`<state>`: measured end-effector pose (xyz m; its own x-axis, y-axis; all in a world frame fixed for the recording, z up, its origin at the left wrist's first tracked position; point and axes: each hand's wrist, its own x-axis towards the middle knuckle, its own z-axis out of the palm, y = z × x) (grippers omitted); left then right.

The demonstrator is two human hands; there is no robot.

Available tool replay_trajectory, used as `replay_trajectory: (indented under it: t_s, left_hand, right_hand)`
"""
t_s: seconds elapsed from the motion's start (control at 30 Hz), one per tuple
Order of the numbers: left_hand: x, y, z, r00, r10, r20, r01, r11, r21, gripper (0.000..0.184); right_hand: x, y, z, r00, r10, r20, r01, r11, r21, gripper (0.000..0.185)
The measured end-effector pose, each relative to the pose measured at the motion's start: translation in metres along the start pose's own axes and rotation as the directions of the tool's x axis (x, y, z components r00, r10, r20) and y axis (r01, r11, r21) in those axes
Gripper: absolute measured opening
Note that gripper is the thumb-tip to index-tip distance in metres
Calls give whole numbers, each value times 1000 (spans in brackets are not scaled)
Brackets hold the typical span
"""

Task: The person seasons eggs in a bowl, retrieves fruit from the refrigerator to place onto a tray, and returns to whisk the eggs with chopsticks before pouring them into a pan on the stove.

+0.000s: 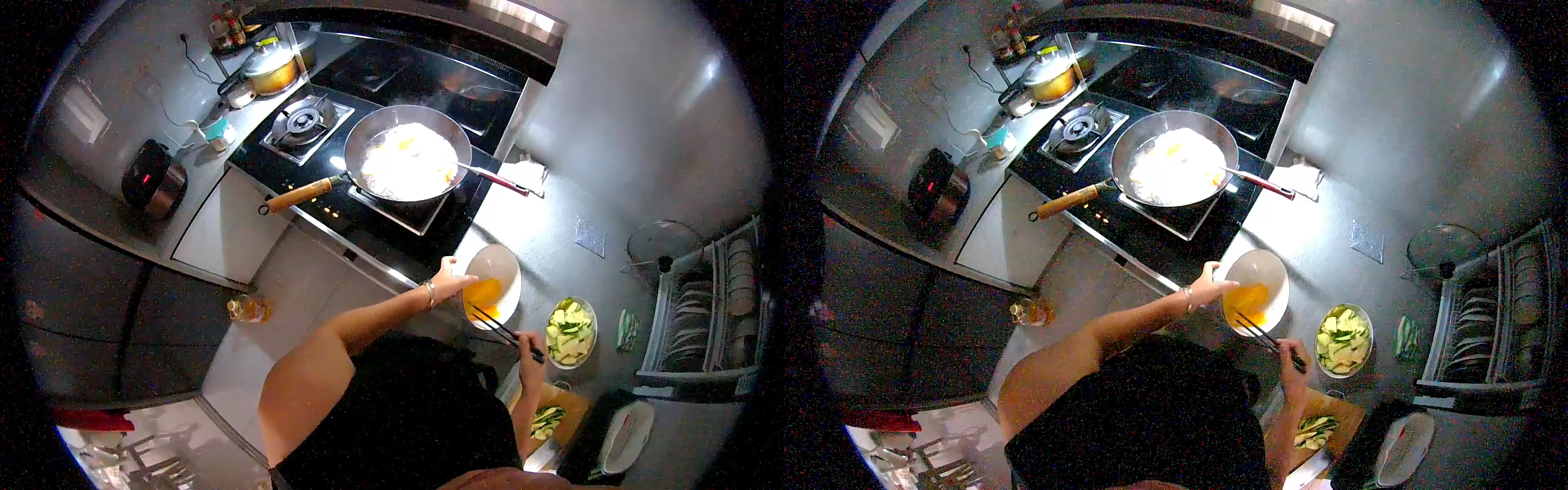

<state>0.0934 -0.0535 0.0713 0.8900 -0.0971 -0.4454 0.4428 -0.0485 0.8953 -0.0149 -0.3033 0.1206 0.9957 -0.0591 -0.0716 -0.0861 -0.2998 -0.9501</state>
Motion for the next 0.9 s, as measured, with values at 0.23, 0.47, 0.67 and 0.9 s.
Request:
replay_trajectory:
  t_s: [0.23,0.47,0.67,0.9]
  left_hand:
    - [7,-9,-3,1000,23,7,-23,1000,20,92]
    - [-3,6,-3,999,-35,40,35,999,-7,87]
    - [8,-8,-3,999,-3,42,2,1000,22,91]
    - [7,-9,-2,999,24,26,-24,1000,6,89]
  right_hand:
    - [3,11,0,996,48,-72,-33,981,193,10]
    - [2,3,2,994,-23,-103,27,999,45,15]
    - [0,-2,-2,995,-98,37,99,994,-37,16]
    - [2,36,-11,993,97,-71,-85,985,152,9]
